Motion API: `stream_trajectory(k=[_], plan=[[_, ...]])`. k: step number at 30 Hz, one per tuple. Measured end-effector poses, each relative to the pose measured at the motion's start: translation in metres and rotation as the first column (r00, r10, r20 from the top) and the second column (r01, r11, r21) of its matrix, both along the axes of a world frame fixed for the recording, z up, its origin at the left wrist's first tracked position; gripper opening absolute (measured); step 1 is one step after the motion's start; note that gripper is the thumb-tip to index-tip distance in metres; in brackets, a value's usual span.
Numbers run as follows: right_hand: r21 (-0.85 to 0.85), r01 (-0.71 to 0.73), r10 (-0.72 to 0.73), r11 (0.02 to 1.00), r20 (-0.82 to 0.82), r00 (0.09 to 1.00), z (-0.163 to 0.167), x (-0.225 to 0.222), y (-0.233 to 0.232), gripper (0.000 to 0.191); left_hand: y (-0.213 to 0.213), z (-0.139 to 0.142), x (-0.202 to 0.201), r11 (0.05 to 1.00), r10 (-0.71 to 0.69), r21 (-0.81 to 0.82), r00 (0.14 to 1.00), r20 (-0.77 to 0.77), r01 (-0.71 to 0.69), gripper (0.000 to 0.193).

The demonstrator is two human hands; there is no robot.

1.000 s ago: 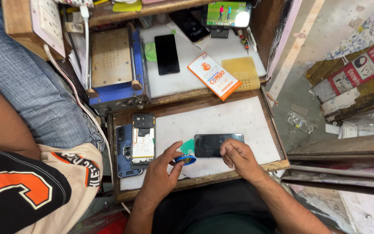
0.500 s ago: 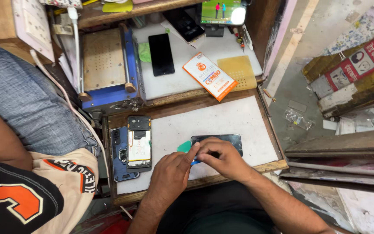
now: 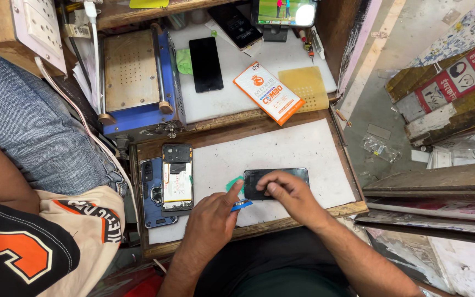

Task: The person assembles a smartphone by placing the motherboard into the chassis, connecting ribbon cables, and attaching the back cover. They then handle a roll of blue tape and place it on the workbench.

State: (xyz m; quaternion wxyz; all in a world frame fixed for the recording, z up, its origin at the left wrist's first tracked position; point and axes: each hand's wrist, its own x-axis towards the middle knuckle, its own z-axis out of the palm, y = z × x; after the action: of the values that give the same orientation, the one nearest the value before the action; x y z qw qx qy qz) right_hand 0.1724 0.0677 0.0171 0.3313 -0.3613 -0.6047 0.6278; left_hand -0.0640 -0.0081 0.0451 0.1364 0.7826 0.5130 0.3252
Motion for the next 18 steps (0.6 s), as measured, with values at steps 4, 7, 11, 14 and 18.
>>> stream_trajectory(k=[4, 7, 11, 14, 18], plan=[[0.36, -0.135, 0.086, 0.923, 0.147, 0.985, 0.018, -0.011, -0.002, 0.028, -0.001, 0.004, 0.004, 1.0, -0.012, 0.007, 1.0, -0.027, 0.012, 0.091], [0.327, -0.172, 0.122, 0.929, 0.167, 0.978, 0.017, -0.018, -0.002, 0.022, -0.002, 0.004, 0.005, 1.0, -0.03, 0.001, 0.999, -0.027, 0.03, 0.093], [0.092, -0.164, 0.162, 0.982, 0.029, 0.986, 0.002, -0.019, 0.0, 0.016, -0.003, 0.002, 0.005, 0.999, -0.035, -0.036, 0.999, -0.011, 0.034, 0.094], [0.12, -0.147, 0.153, 0.982, -0.043, 0.987, -0.008, -0.015, 0.001, 0.017, -0.004, 0.0, 0.004, 0.999, -0.021, -0.029, 1.0, 0.004, 0.021, 0.092], [0.153, -0.106, 0.117, 0.982, -0.063, 0.991, -0.01, -0.012, 0.0, 0.019, -0.004, -0.001, 0.003, 1.0, -0.006, 0.007, 1.0, 0.001, 0.006, 0.093]])
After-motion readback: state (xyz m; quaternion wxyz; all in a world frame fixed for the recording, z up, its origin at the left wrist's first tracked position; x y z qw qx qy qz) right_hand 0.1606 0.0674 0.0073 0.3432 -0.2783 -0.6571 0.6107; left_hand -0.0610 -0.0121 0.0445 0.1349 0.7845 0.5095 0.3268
